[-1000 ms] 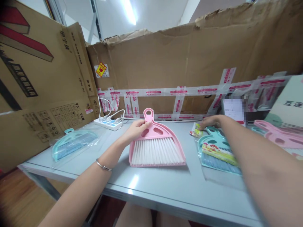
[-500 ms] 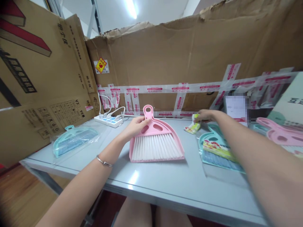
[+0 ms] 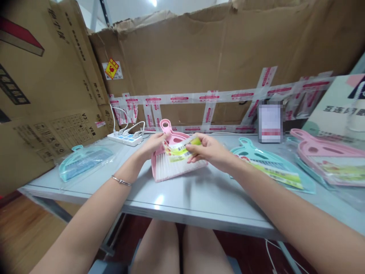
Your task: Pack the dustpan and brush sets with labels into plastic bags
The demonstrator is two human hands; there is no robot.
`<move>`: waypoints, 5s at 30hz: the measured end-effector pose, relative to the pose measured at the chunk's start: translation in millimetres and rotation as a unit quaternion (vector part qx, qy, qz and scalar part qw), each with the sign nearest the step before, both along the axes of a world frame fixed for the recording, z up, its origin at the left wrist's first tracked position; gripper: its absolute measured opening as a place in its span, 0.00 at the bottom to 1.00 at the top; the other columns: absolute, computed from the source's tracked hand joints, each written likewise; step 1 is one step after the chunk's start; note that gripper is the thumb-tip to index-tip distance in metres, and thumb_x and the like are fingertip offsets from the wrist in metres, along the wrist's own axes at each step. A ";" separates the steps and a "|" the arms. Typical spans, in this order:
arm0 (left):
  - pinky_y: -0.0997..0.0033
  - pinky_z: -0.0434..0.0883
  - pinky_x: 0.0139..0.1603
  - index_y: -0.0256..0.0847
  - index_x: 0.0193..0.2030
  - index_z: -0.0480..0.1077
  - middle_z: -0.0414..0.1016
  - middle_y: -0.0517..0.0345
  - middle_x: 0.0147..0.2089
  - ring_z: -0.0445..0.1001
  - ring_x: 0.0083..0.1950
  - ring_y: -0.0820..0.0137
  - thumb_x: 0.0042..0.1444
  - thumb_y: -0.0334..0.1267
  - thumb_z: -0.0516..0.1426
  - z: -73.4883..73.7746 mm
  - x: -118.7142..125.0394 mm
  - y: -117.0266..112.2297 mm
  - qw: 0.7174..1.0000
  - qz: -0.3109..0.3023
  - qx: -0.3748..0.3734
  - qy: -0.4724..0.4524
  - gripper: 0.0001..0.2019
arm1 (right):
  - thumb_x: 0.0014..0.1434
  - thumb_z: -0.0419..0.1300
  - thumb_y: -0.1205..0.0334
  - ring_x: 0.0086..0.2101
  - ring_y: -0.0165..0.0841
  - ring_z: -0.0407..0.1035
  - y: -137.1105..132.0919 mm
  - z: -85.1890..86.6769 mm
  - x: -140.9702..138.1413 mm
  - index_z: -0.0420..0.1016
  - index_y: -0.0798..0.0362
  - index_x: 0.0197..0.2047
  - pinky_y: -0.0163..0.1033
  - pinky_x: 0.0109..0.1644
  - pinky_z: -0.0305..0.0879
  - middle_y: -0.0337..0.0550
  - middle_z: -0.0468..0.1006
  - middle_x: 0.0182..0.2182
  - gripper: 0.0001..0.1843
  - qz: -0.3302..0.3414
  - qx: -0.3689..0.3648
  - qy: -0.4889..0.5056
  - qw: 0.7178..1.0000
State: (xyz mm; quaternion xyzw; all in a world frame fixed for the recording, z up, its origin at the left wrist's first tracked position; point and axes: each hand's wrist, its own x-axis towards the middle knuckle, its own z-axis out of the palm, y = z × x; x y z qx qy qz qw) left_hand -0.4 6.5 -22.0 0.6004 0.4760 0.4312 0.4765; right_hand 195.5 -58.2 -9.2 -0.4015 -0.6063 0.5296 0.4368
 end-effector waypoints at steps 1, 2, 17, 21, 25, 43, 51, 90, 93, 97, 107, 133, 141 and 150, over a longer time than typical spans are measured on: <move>0.75 0.59 0.28 0.35 0.28 0.66 0.68 0.59 0.26 0.63 0.25 0.77 0.55 0.42 0.56 0.7 -0.2 -0.8 1.000 0.008 -0.001 0.003 0.11 | 0.47 0.65 0.60 0.21 0.27 0.71 0.2 -8.5 -4.5 0.66 0.52 0.32 0.31 0.23 0.69 0.40 0.77 0.26 0.13 -0.014 -0.018 -0.014 1.000; 0.74 0.60 0.28 0.35 0.29 0.66 0.69 0.58 0.27 0.64 0.26 0.76 0.55 0.42 0.56 2.0 -0.4 -2.1 1.000 0.014 0.000 0.007 0.11 | 0.48 0.64 0.62 0.22 0.28 0.71 1.4 -15.5 -8.0 0.65 0.52 0.33 0.32 0.24 0.70 0.40 0.77 0.27 0.12 -0.030 -0.031 -0.025 0.999; 0.59 0.71 0.46 0.34 0.46 0.68 0.75 0.46 0.46 0.74 0.44 0.63 0.33 0.33 0.68 14.7 -12.2 -16.9 0.974 -0.193 0.016 0.116 0.28 | 0.51 0.61 0.59 0.25 0.33 0.74 7.9 -38.1 -10.3 0.61 0.51 0.33 0.33 0.24 0.67 0.39 0.75 0.29 0.11 -0.116 0.035 -0.089 0.989; 0.56 0.71 0.46 0.32 0.46 0.67 0.74 0.45 0.46 0.74 0.44 0.62 0.32 0.33 0.69 16.5 -14.5 -16.8 0.983 -0.139 0.039 0.116 0.30 | 0.49 0.63 0.54 0.23 0.30 0.70 6.0 -39.5 -8.4 0.61 0.51 0.35 0.36 0.26 0.66 0.38 0.73 0.30 0.16 -0.120 0.117 -0.103 0.980; 0.56 0.71 0.47 0.32 0.47 0.67 0.74 0.44 0.47 0.75 0.43 0.62 0.36 0.33 0.68 21.8 -20.1 -14.4 0.993 -0.089 0.080 0.022 0.29 | 0.41 0.69 0.56 0.32 0.29 0.66 5.7 -38.9 -7.2 0.58 0.48 0.41 0.36 0.34 0.65 0.38 0.68 0.36 0.27 -0.307 0.275 -0.013 0.911; 0.57 0.62 0.57 0.36 0.57 0.61 0.63 0.40 0.61 0.63 0.60 0.56 0.52 0.54 0.54 32.8 -96.0 -48.0 0.858 0.102 0.138 0.484 0.30 | 0.50 0.63 0.72 0.36 0.35 0.75 4.6 -29.9 -17.8 0.72 0.53 0.47 0.40 0.40 0.75 0.43 0.79 0.41 0.19 -0.138 -0.136 0.293 0.936; 0.58 0.67 0.42 0.35 0.42 0.71 0.75 0.40 0.45 0.73 0.47 0.52 0.54 0.30 0.46 13.3 -155.0 -81.4 0.662 0.198 0.062 0.720 0.15 | 0.49 0.64 0.71 0.38 0.36 0.75 5.1 -26.6 -17.9 0.72 0.53 0.48 0.41 0.42 0.75 0.44 0.79 0.43 0.21 -0.154 -0.140 0.288 0.935; 0.63 0.66 0.38 0.37 0.33 0.72 0.75 0.49 0.36 0.74 0.40 0.60 0.59 0.30 0.46 3.4 -69.1 -118.3 0.663 0.041 0.196 0.722 0.13 | 0.51 0.61 0.70 0.39 0.39 0.75 -16.1 -1.9 -0.4 0.73 0.50 0.47 0.41 0.41 0.76 0.43 0.79 0.43 0.19 -0.155 -0.137 0.270 0.940; 0.67 0.65 0.36 0.38 0.34 0.71 0.75 0.50 0.36 0.74 0.41 0.62 0.61 0.32 0.46 6.6 -63.6 -108.1 0.668 0.102 0.224 0.702 0.13 | 0.50 0.62 0.69 0.37 0.40 0.76 -31.5 -10.4 9.6 0.73 0.50 0.45 0.42 0.38 0.77 0.46 0.79 0.42 0.17 -0.165 -0.186 0.261 0.933; 0.71 0.63 0.31 0.39 0.34 0.69 0.74 0.52 0.35 0.73 0.39 0.65 0.61 0.32 0.45 5.0 -48.9 -98.9 0.678 0.138 0.254 0.675 0.12 | 0.46 0.66 0.68 0.36 0.45 0.76 -54.7 -28.6 22.2 0.74 0.51 0.43 0.46 0.37 0.77 0.49 0.80 0.40 0.18 -0.153 -0.230 0.240 0.931; 0.73 0.62 0.27 0.38 0.31 0.68 0.70 0.57 0.28 0.68 0.30 0.71 0.60 0.30 0.49 -4.9 -5.8 -101.9 0.623 0.151 0.552 0.533 0.09 | 0.47 0.66 0.69 0.39 0.43 0.75 -68.2 -31.1 6.5 0.71 0.53 0.49 0.45 0.42 0.76 0.50 0.79 0.42 0.24 -0.152 -0.246 0.242 0.926; 0.75 0.69 0.33 0.38 0.38 0.72 0.74 0.57 0.31 0.71 0.33 0.73 0.59 0.32 0.52 -12.6 -1.6 -108.6 0.723 0.100 0.570 0.378 0.07 | 0.52 0.54 0.81 0.29 0.29 0.73 -58.3 -34.1 -32.7 0.70 0.56 0.41 0.30 0.31 0.74 0.43 0.77 0.32 0.15 -0.133 -0.298 0.361 0.874; 0.60 0.64 0.54 0.45 0.49 0.69 0.67 0.49 0.53 0.66 0.55 0.63 0.53 0.42 0.60 -14.8 -8.1 -113.5 0.844 0.105 0.475 0.226 0.17 | 0.55 0.56 0.76 0.30 0.29 0.74 -54.0 -24.7 -34.1 0.70 0.55 0.46 0.30 0.31 0.75 0.42 0.78 0.34 0.15 -0.209 -0.247 0.393 0.861; 0.66 0.71 0.45 0.35 0.52 0.67 0.73 0.45 0.53 0.73 0.51 0.61 0.61 0.50 0.48 -3.9 11.0 -86.8 0.953 -0.019 -0.158 -0.257 0.22 | 0.55 0.57 0.78 0.32 0.27 0.75 -41.2 -19.3 -48.1 0.69 0.53 0.48 0.27 0.33 0.75 0.39 0.79 0.35 0.18 -0.226 -0.196 0.431 0.851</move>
